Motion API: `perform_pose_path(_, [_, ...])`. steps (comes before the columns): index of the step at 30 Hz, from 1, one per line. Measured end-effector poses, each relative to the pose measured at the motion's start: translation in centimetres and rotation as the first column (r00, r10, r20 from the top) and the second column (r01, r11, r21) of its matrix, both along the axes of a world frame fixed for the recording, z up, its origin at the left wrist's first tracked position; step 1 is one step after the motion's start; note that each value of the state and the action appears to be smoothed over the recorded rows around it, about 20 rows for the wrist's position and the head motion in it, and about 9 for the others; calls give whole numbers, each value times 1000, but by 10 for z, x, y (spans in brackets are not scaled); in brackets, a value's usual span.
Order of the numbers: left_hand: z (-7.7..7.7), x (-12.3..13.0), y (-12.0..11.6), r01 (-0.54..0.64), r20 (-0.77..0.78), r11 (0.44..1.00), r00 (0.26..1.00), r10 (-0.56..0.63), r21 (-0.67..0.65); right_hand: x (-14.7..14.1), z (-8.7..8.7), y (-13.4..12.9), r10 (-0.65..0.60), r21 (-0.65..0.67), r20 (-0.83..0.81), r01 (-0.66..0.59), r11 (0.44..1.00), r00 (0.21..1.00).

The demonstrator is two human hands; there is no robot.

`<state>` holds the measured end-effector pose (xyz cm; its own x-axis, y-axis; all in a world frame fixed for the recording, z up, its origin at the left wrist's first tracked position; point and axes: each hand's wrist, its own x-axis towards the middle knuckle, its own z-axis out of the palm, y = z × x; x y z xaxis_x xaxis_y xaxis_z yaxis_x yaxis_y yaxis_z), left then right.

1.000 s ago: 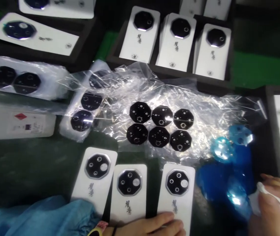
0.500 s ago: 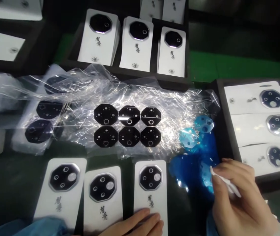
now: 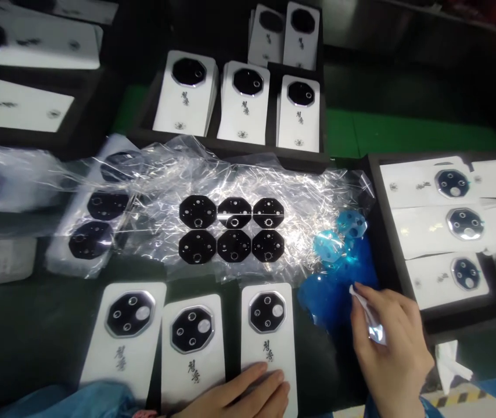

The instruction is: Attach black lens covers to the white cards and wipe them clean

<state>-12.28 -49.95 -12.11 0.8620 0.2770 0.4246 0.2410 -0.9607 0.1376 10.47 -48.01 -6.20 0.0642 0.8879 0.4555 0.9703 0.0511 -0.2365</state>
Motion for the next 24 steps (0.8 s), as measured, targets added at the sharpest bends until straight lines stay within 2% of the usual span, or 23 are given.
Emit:
perform_pose_path(4, [3, -1, 0, 15, 56, 999, 998, -17, 38, 3, 3, -1, 40, -47, 155, -33, 998, 987])
perform_pose_path(7, [9, -3, 3, 36, 70, 999, 997, -37, 23, 3, 3, 2, 81, -89, 205, -64, 994, 975])
perform_pose_path(11, [13, -4, 6, 45, 85, 999, 995, -45, 7, -2, 3, -2, 57, -108, 192, -37, 993, 980])
perform_pose_path(14, [9, -3, 4, 38, 86, 999, 996, -38, -4, -8, 8, -10, -3, -67, 73, 8, 998, 997])
perform_pose_path(16, [5, -2, 2, 23, 98, 1000, 995, -22, -7, -16, 13, -16, 47, -89, -52, -51, 995, 998])
perform_pose_path(19, [1, -1, -1, -1, 102, 1000, 995, 3, -22, -29, 15, -21, 223, -200, -177, -257, 945, 959])
perform_pose_path(21, [-1, -1, -3, -3, 92, 1000, 996, 5, -28, -38, 10, -21, 313, -228, -222, -361, 904, 924])
perform_pose_path(24, [-1, -2, -4, -7, 61, 999, 998, 10, -44, -47, -1, -19, 367, -248, -220, -416, 875, 904])
